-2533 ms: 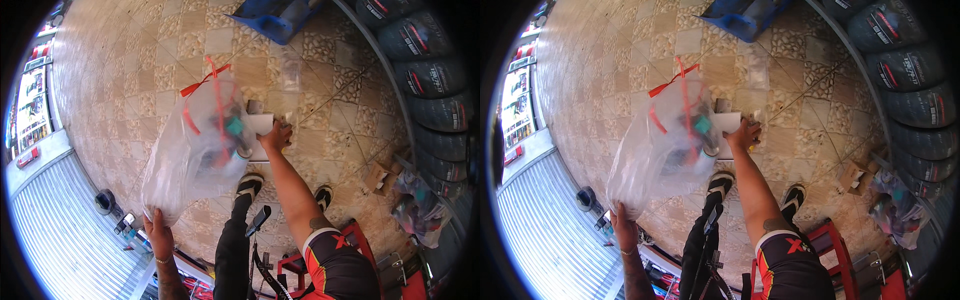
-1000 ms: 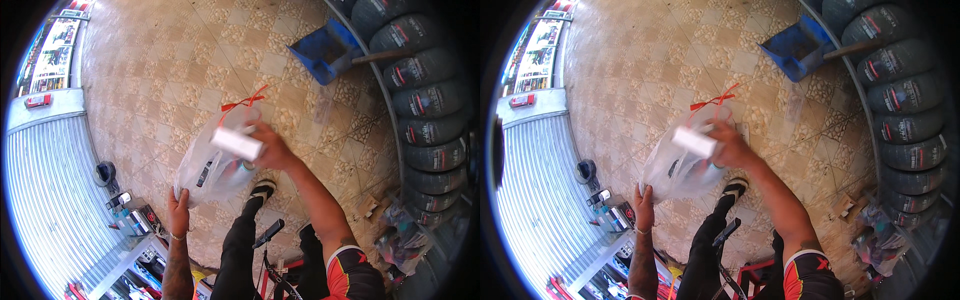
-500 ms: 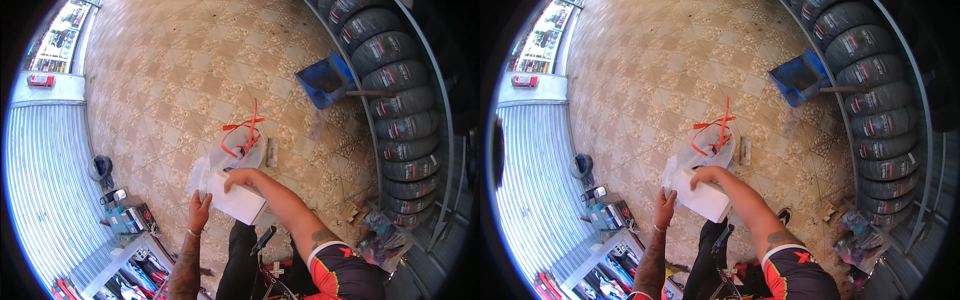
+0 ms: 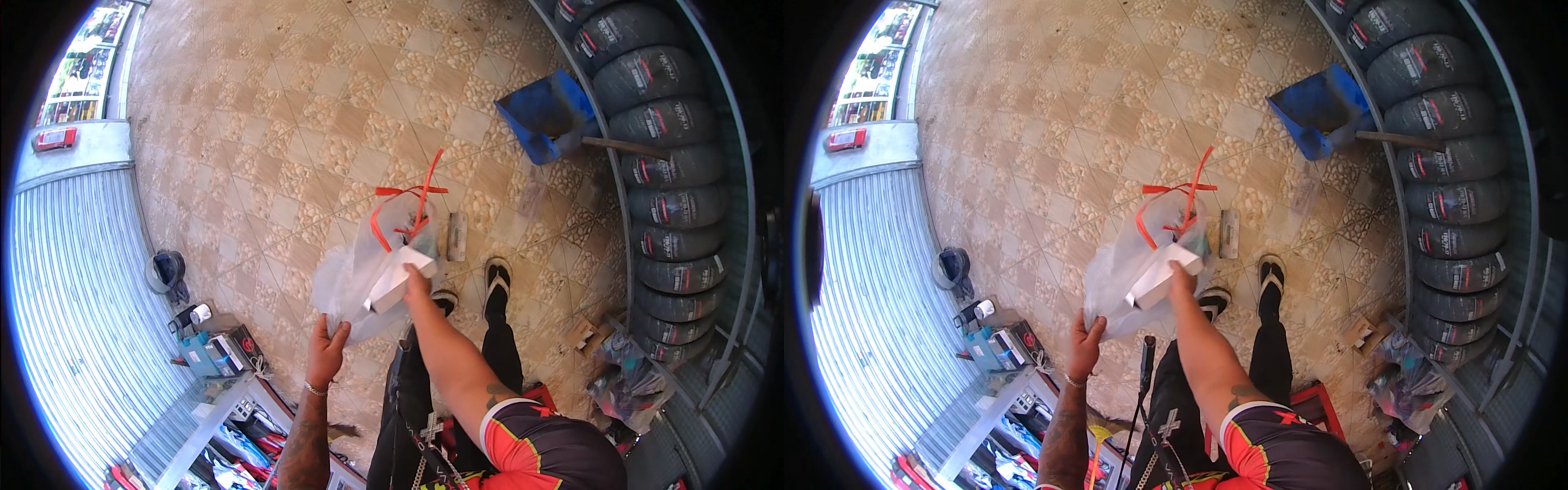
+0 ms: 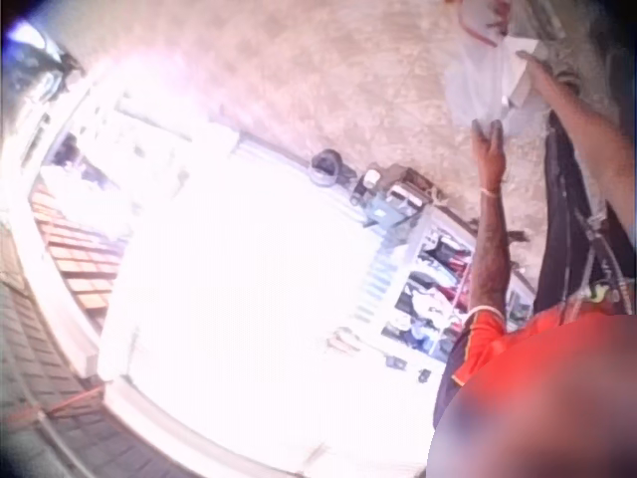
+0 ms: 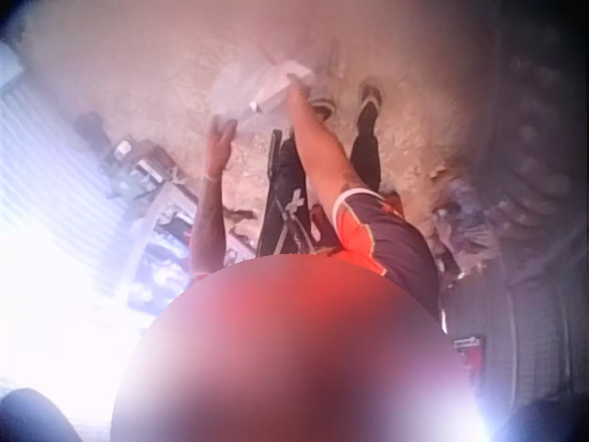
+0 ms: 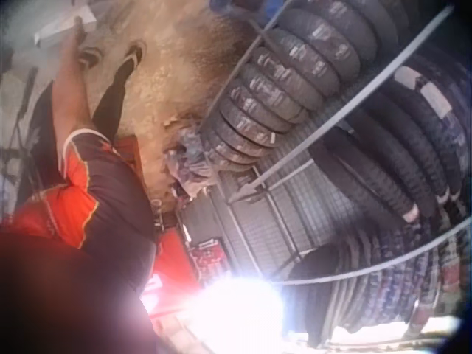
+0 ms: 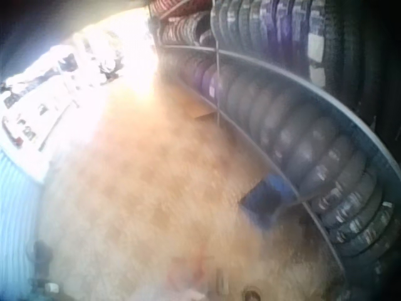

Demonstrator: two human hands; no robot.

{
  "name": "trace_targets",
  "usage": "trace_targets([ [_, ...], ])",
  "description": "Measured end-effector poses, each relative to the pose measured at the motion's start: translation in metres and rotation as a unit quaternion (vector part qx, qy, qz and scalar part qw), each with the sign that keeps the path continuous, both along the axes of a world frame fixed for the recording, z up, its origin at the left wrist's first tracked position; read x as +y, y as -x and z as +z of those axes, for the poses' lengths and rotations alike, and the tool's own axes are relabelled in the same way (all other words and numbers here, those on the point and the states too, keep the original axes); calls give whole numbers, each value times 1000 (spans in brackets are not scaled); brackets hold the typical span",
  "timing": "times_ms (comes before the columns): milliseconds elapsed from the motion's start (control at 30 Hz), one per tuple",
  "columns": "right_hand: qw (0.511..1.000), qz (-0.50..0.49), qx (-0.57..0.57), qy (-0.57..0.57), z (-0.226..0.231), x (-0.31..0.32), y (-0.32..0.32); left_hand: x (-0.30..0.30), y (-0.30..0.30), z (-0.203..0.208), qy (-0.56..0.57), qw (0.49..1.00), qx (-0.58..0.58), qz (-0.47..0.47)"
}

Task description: The person gathers small items from the floor and places them into a plastic bag, then moves around a workshop area handling a dustpan, a cloth, and a spray bottle. The person places the bag on a tire rack and continues to move items around the workspace.

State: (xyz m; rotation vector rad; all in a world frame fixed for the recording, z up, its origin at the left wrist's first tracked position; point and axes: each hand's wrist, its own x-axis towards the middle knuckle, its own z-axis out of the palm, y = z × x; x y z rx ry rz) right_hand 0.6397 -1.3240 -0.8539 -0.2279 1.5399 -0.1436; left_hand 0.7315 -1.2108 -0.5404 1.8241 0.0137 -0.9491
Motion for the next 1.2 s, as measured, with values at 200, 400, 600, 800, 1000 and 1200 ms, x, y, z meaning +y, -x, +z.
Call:
trace_targets([
  [200,850,525,52,-6,3,57,12,-22,19,-13,-39,999,2,1],
  [400,766,611,-81,185,-16,-66,37,-32,27,-24,-69,997,-4,34],
  [600,807,470,178,309,-67,-202,57,-26,26,-41,-78,994,-8,70],
  [800,732,554,311,247,-147,-172,58,-13,25,-61,-72,992,-24,98],
  [1000,746,530,272,297,-172,-166,85,-3,25,-64,-63,993,-11,101],
  [1200,575,452,-59,680,-68,-190,81,-1,23,-74,-48,991,-8,126],
])
